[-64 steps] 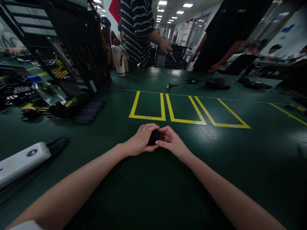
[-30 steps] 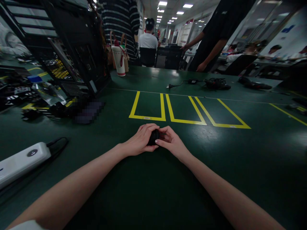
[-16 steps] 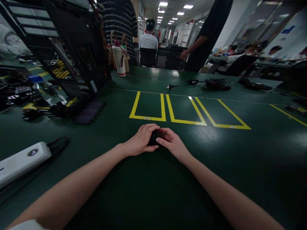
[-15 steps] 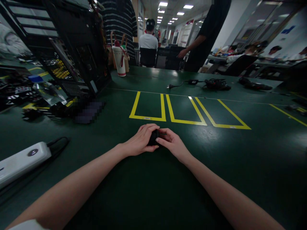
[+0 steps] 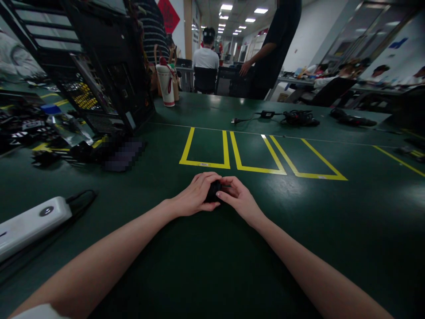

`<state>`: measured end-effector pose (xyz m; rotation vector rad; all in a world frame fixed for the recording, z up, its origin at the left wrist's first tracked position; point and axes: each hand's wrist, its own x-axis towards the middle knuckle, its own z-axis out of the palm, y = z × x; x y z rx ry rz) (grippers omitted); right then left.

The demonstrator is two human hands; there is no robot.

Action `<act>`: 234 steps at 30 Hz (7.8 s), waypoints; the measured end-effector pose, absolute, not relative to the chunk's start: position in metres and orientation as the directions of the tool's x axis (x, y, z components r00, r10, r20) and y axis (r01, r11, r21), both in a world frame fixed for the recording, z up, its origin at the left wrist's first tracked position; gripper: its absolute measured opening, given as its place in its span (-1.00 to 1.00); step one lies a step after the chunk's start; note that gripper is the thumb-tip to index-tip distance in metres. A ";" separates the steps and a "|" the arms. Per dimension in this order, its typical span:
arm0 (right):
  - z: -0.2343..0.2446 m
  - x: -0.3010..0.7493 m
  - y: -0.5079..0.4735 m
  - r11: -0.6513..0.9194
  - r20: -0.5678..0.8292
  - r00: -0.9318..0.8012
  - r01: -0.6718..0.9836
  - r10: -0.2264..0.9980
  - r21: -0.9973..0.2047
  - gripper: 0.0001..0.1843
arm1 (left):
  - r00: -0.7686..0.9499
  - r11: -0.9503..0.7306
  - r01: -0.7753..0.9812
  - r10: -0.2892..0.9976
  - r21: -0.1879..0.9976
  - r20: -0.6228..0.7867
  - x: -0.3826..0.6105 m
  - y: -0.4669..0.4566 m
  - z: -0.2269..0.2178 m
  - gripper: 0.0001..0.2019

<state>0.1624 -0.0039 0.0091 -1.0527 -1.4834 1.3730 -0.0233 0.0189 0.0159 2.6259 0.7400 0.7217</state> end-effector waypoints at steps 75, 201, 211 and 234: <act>0.005 0.164 -0.004 0.120 0.113 -0.348 -0.001 0.931 -0.993 -0.67 | 0.726 -0.802 0.424 0.578 0.420 0.372 -0.023 0.019 0.011 -0.39; 0.015 0.165 -0.005 0.103 0.046 -0.319 0.163 0.947 -0.981 -0.73 | 0.725 -0.798 0.446 0.588 0.406 0.359 -0.023 0.019 0.012 -0.41; 0.010 0.161 -0.007 0.166 0.137 -0.336 0.057 0.932 -0.985 -0.85 | 0.729 -0.798 0.449 0.587 0.402 0.352 -0.022 0.019 0.015 -0.42; 0.012 0.162 -0.006 0.167 0.129 -0.317 0.097 0.939 -0.981 -0.86 | 0.728 -0.801 0.432 0.581 0.415 0.364 -0.022 0.018 0.017 -0.42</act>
